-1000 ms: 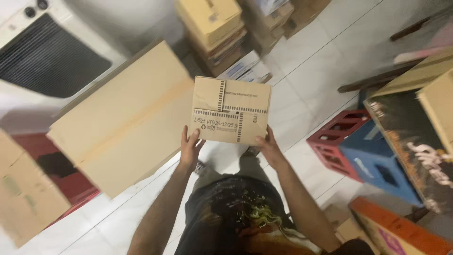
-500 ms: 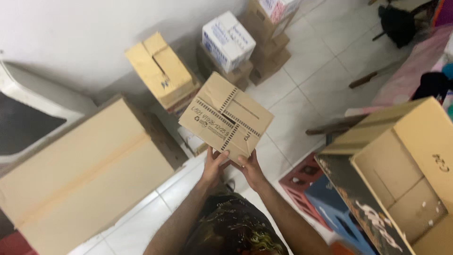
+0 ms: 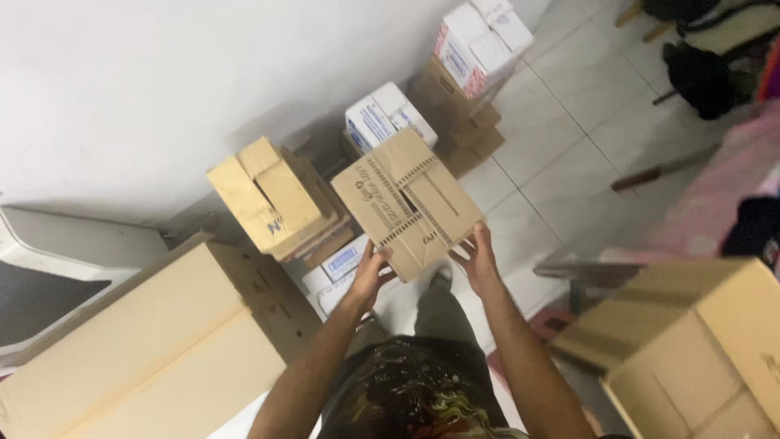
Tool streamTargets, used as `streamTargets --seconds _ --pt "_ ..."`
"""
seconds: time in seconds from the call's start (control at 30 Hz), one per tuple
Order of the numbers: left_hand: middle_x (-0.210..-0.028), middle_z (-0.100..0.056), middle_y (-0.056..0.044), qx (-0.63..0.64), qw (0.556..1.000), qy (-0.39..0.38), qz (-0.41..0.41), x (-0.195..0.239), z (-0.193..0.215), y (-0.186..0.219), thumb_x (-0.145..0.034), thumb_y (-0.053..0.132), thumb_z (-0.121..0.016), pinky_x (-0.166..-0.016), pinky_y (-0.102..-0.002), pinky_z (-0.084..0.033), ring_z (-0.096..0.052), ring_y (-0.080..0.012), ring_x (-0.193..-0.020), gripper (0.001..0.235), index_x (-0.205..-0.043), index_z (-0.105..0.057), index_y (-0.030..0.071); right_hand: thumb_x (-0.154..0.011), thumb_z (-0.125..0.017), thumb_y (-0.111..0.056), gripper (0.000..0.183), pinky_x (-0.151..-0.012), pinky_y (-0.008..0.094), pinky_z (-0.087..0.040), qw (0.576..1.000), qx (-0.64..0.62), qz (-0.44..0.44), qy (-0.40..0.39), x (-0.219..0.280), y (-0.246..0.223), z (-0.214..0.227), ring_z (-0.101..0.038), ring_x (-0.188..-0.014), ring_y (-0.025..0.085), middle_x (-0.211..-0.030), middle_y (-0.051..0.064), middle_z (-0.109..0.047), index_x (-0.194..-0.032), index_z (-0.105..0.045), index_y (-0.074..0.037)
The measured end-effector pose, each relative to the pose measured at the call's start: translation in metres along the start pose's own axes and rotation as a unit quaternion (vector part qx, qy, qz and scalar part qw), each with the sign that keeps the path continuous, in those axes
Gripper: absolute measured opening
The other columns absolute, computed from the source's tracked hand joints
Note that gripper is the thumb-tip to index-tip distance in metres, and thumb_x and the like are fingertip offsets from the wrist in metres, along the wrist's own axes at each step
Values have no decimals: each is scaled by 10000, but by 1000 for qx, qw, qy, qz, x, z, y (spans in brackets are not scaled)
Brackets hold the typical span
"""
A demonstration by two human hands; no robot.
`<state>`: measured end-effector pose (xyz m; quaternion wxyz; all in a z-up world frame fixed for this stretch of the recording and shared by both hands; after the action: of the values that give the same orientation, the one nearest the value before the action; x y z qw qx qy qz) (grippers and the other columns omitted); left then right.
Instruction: The person assembles several cardboard boxes by hand, folding the flaps and interlocking them to form small containers, and places the completed boxes in a stack against the wall.
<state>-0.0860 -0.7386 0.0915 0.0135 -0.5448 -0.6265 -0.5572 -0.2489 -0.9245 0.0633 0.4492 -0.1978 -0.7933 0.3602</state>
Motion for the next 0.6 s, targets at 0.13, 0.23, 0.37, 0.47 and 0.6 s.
streamTargets --seconds 0.13,0.23,0.37,0.47,0.6 --pt "-1717 -364 -319 -50 999 16 3 -29 -43 66 -884 488 -770 -1255 -646 -453 -418 -519 -1571 1193 -1795 -81 145 -1113 -613 -526 830 -1342 749 -213 998 59 -31 17 -68 -39 -11 -173 -1674 477 -1786 235 -241 -1747 -224 -158" --pt "-1786 -249 -303 -71 996 47 2 -76 -63 95 -891 582 -724 -1316 -659 -355 -295 -512 -1638 1201 -1793 -66 138 -1088 -695 -485 714 -1308 718 -292 995 79 -67 11 -141 -51 -2 -369 -1625 404 -1709 158 -469 -1683 -444 -180" --pt "-1825 -176 -250 -116 988 91 49 -135 -70 98 -910 628 -792 -1341 -613 -342 -249 -438 -1675 1269 -1781 -30 110 -1095 -692 -419 714 -1329 617 -344 990 57 -128 -28 -193 -96 -31 -393 -1606 398 -1699 179 -428 -1667 -359 -151" --pt "-1820 -191 -237 -46 990 120 61 -179 -74 103 -930 580 -858 -1324 -568 -410 -294 -417 -1661 1282 -1785 -26 109 -1126 -663 -397 726 -1367 621 -307 982 69 -162 -67 -249 -99 -42 -346 -1636 412 -1733 199 -377 -1691 -286 -142" --pt "-1798 -250 -250 5 984 168 54 -233 -57 99 -949 543 -854 -1330 -544 -426 -328 -415 -1648 1247 -1788 -45 99 -1125 -683 -446 814 -1399 566 -265 970 123 -187 -97 -318 -87 -42 -299 -1663 371 -1780 172 -316 -1724 -213 -157"
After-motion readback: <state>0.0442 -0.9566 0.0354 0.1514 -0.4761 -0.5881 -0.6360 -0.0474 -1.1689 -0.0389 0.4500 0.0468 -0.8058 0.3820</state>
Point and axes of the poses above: each hand's wrist, its own x-axis away from the middle knuckle, its own z-axis out of the back of the hand, y = z × x, the point moved 9 cm from there along -x, towards the middle knuckle
